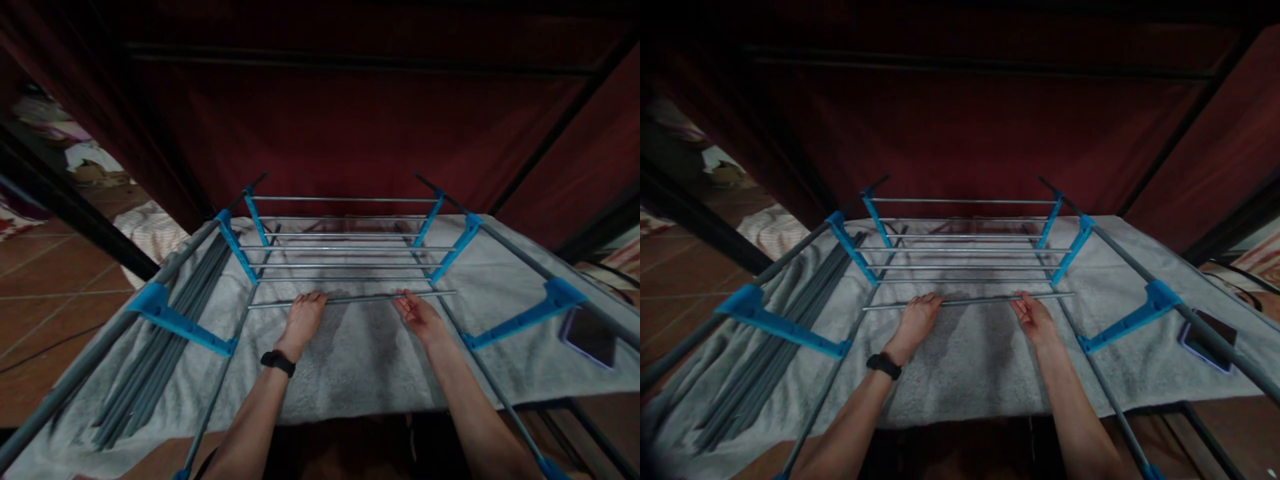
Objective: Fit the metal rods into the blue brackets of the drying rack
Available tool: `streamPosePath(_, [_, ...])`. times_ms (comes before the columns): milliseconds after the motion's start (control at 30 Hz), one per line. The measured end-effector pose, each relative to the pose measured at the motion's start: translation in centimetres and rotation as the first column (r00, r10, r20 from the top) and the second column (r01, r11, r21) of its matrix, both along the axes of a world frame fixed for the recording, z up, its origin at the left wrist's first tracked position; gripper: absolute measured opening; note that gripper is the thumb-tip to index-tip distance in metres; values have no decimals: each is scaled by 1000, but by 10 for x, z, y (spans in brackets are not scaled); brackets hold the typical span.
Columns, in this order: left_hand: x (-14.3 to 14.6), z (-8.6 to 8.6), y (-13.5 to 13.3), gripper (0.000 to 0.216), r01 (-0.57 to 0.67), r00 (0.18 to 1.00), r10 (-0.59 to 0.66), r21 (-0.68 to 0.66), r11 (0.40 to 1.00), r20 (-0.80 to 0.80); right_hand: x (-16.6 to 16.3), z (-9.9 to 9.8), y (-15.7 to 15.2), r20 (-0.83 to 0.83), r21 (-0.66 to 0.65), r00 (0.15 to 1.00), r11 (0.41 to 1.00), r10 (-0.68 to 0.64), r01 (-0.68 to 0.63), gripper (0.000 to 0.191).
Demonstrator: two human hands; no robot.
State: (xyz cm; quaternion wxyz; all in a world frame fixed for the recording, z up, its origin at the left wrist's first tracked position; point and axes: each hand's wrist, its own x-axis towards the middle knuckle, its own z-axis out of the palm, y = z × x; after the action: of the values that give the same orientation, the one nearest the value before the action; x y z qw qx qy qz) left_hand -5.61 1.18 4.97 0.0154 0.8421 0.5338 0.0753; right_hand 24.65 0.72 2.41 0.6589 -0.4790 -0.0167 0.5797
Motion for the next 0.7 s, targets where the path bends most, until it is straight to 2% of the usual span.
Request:
streamPosePath(133, [4,-1,3,32,6,1000,-6,-4,1000,-17,-6,-6,1,53,43,999,999,-1,-1,18])
streamPosePath(333, [-1,0,9,34,-4,999,4,13,1000,-46,5,-13,4,30,-21,1000,1000,1,0,23])
streamPosePath(500, [-6,0,8,37,-7,997,7,-2,1000,-82,2,-13,5,14,-59,999,998,34,-33,25])
streamPosePath(700, [-7,-1,5,34,-13,995,11,-26,1000,-97,2,-14,4,38,-85,999,996,11,-8,25])
